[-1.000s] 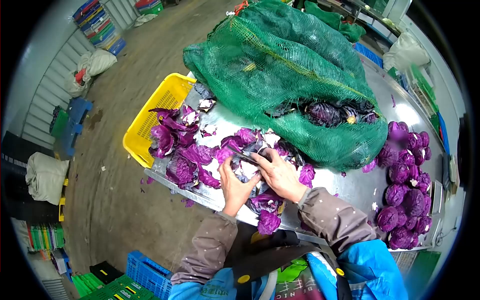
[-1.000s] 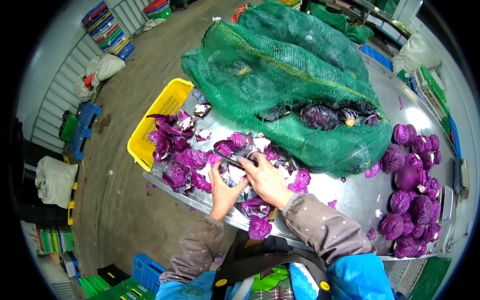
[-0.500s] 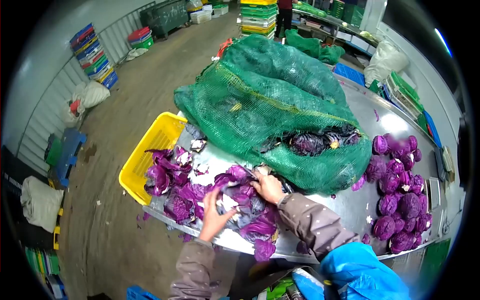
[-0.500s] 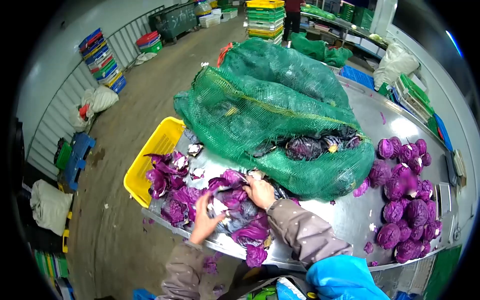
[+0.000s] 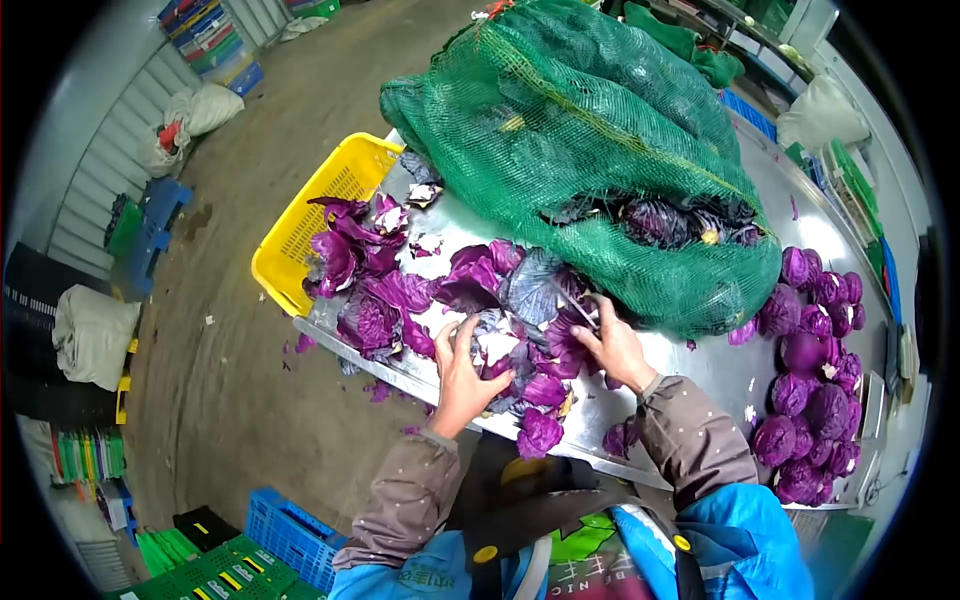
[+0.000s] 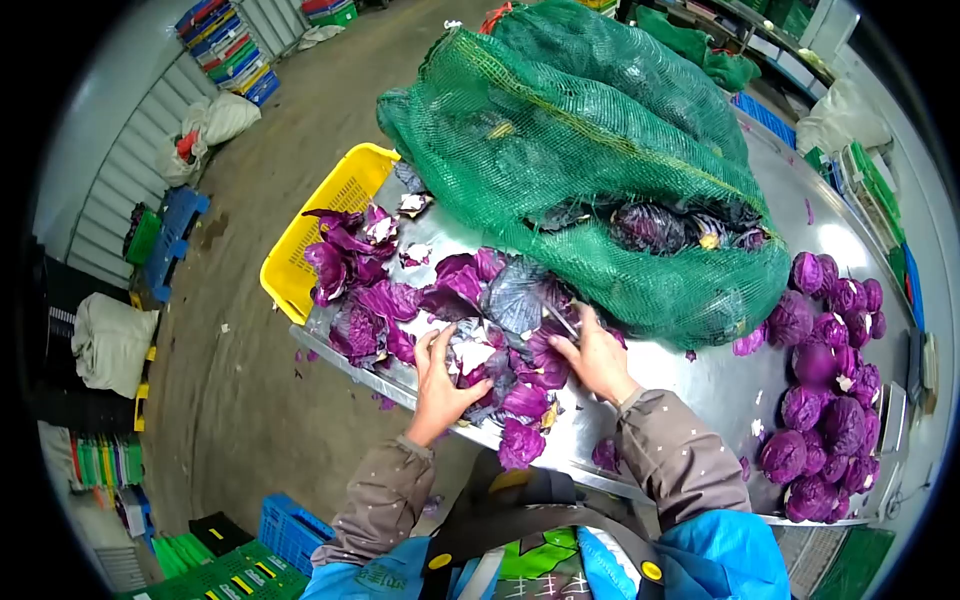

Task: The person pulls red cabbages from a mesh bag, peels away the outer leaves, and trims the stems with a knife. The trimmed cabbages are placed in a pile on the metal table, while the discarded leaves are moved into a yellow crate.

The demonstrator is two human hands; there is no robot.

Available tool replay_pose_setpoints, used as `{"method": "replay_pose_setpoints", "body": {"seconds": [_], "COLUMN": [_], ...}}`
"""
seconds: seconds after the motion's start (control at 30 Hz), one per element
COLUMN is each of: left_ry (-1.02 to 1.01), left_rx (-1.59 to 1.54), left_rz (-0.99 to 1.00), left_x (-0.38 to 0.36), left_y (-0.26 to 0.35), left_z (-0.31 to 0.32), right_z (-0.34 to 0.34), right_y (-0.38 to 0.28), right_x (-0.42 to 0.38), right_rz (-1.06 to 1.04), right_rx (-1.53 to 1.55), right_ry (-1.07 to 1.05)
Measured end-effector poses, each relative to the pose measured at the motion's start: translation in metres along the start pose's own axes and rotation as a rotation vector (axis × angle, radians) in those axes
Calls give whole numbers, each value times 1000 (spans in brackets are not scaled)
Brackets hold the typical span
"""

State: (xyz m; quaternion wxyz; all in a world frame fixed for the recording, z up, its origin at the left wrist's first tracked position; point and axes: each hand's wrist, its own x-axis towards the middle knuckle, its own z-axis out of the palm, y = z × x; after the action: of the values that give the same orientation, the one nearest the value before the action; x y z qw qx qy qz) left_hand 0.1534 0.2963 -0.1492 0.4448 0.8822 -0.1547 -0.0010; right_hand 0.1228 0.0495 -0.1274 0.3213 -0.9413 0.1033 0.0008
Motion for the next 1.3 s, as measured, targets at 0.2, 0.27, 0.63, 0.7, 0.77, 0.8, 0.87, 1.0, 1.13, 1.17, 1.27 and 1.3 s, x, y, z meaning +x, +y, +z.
{"method": "replay_pose_setpoints", "body": {"seconds": [0.2,0.27,0.63,0.7,0.77,0.8,0.87,1.0,1.13,1.17,1.27,1.3], "left_ry": [55,61,-99,-174,-186,-176,-134,34,28,27,46,61], "left_rx": [27,55,-92,-165,-63,-131,-252,-2,-54,-40,-3,2], "left_rz": [58,78,156,134,28,-97,-349,-289,-196,-77,-59,-67], "left_x": [6,7,8,5,5,3,1,5,8,5,3,5], "left_y": [2,2,-16,-37,-41,-37,-37,2,3,-2,5,6], "left_z": [6,6,-8,-23,-37,-40,-38,-13,-3,1,2,3], "right_z": [9,26,48,42,36,33,28,30,29,30,5,-2], "right_y": [-58,-60,-26,-26,-30,-34,-43,-50,1,11,-27,-43], "right_x": [-10,-4,66,68,57,47,24,-29,-19,-13,-14,-15], "right_rz": [-301,-365,-146,-129,-108,-109,-92,-46,175,204,48,-156], "right_rx": [-26,-105,-319,-267,-216,-112,109,171,140,56,-60,-19], "right_ry": [-97,-77,-16,-48,-105,-97,-86,-106,-95,-114,-45,46]}}
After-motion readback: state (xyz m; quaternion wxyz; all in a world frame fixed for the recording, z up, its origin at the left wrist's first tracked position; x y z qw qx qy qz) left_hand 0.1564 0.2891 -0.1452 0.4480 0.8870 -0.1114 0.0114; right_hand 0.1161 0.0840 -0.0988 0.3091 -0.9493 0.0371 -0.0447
